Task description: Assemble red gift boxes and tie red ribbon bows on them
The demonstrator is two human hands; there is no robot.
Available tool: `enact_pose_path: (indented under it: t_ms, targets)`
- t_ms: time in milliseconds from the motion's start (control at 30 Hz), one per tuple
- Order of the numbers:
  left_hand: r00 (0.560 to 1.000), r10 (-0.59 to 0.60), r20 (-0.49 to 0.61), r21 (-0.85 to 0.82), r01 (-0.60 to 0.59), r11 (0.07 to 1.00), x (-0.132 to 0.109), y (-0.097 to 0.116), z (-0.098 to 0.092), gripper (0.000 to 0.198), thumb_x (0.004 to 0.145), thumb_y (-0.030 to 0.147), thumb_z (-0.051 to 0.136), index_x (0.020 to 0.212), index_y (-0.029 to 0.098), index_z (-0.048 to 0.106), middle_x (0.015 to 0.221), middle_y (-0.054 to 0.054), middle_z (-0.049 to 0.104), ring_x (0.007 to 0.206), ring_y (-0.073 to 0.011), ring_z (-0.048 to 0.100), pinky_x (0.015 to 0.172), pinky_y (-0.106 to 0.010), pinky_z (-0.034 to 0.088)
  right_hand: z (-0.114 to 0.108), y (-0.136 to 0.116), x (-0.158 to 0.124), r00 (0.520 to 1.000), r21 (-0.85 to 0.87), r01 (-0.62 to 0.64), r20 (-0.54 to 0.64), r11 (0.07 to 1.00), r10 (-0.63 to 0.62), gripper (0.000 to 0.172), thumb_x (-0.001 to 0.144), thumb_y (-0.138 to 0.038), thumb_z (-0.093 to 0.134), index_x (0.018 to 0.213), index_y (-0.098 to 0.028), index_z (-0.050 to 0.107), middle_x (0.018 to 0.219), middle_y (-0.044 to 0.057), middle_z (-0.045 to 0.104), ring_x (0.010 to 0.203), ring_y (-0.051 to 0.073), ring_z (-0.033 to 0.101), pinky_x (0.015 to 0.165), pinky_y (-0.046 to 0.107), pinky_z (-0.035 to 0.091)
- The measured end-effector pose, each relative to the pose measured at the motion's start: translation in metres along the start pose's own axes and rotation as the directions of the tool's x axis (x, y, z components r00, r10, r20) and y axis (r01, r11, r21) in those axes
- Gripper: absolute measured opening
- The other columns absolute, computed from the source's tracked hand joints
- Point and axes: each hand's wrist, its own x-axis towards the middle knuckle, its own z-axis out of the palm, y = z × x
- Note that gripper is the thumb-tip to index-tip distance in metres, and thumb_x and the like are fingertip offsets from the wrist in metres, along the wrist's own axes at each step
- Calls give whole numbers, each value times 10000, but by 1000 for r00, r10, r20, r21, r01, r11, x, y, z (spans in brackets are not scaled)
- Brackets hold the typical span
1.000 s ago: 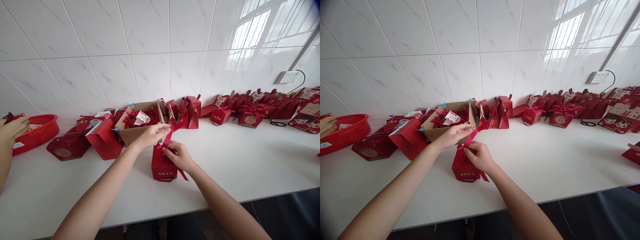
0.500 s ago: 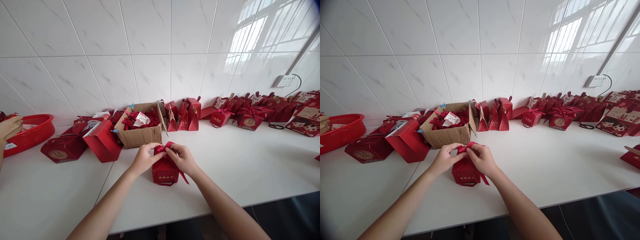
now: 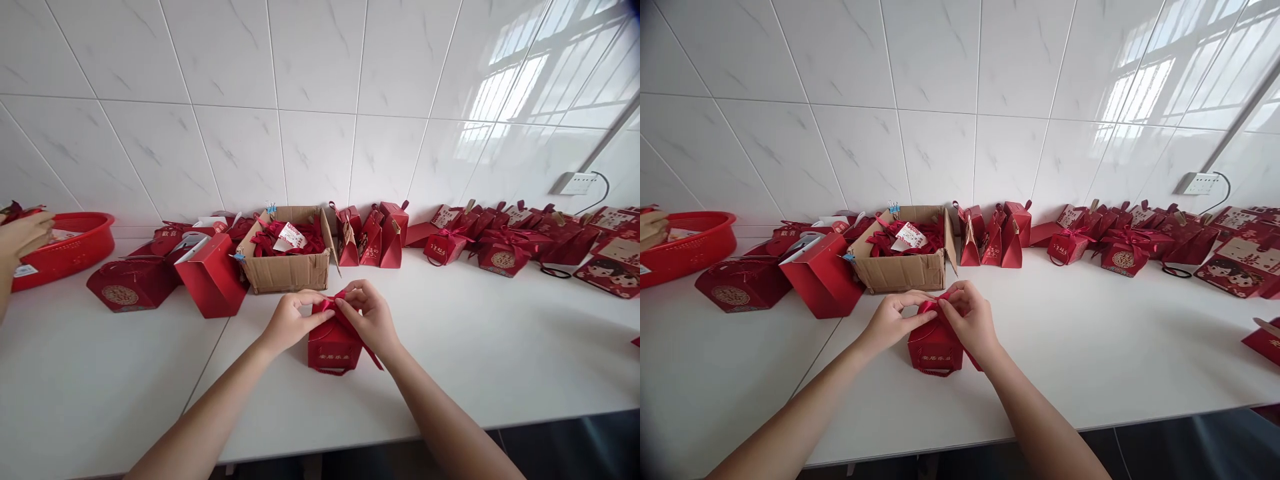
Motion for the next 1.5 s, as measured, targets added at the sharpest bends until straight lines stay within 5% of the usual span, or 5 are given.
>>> enact_pose_path:
  t_ms: [200,500,800,1233,1500]
  targets:
    - [1000,-4,-26,57,6,998,0,1,0,199,784,358,662,790,163,705,901,-73,706,895,-221,653,826,-322,503,-2,-11,-4,998,-117,51,43,992,-47,140,842,-310,592,872,-219,694,891,60,694,797,194,642,731,332,494]
    - [993,91,-79,187,-75,979,2,0,0,159,785,340,666,790,193,727,804,-43,665,767,-183,627,723,-290,489,-8,-10,-3,999,-408,23,49,913,-3,90,803,-295,666,804,-296,755,926,60,654,930,273,583,975,565,287]
    - [960,269,-75,287,-237,928,7,-5,3,143,810,211,626,760,265,748,733,-13,736,681,-182,527,755,-336,411,-13,2,3,973,-190,-130,165,973,162,293,835,-494,589,766,-240,720,1423,74,445,1355,318,327,1073,516,276]
    - [964,172,-201,120,-151,981,16,-19,8,312,793,318,660,1066,184,592,871,-34,672,805,-157,622,706,-258,452,-6,10,3,958,205,-219,233,954,170,385,787,-577,638,750,-201,716,1422,98,467,1428,287,246,1073,419,355]
    - [988,142,-65,147,-131,980,7,-11,-1,209,774,401,656,809,205,721,876,-51,731,915,-221,622,841,-330,473,-10,17,3,971,257,-154,220,954,97,354,739,-569,692,739,-217,728,1411,63,485,1442,255,217,1093,384,348]
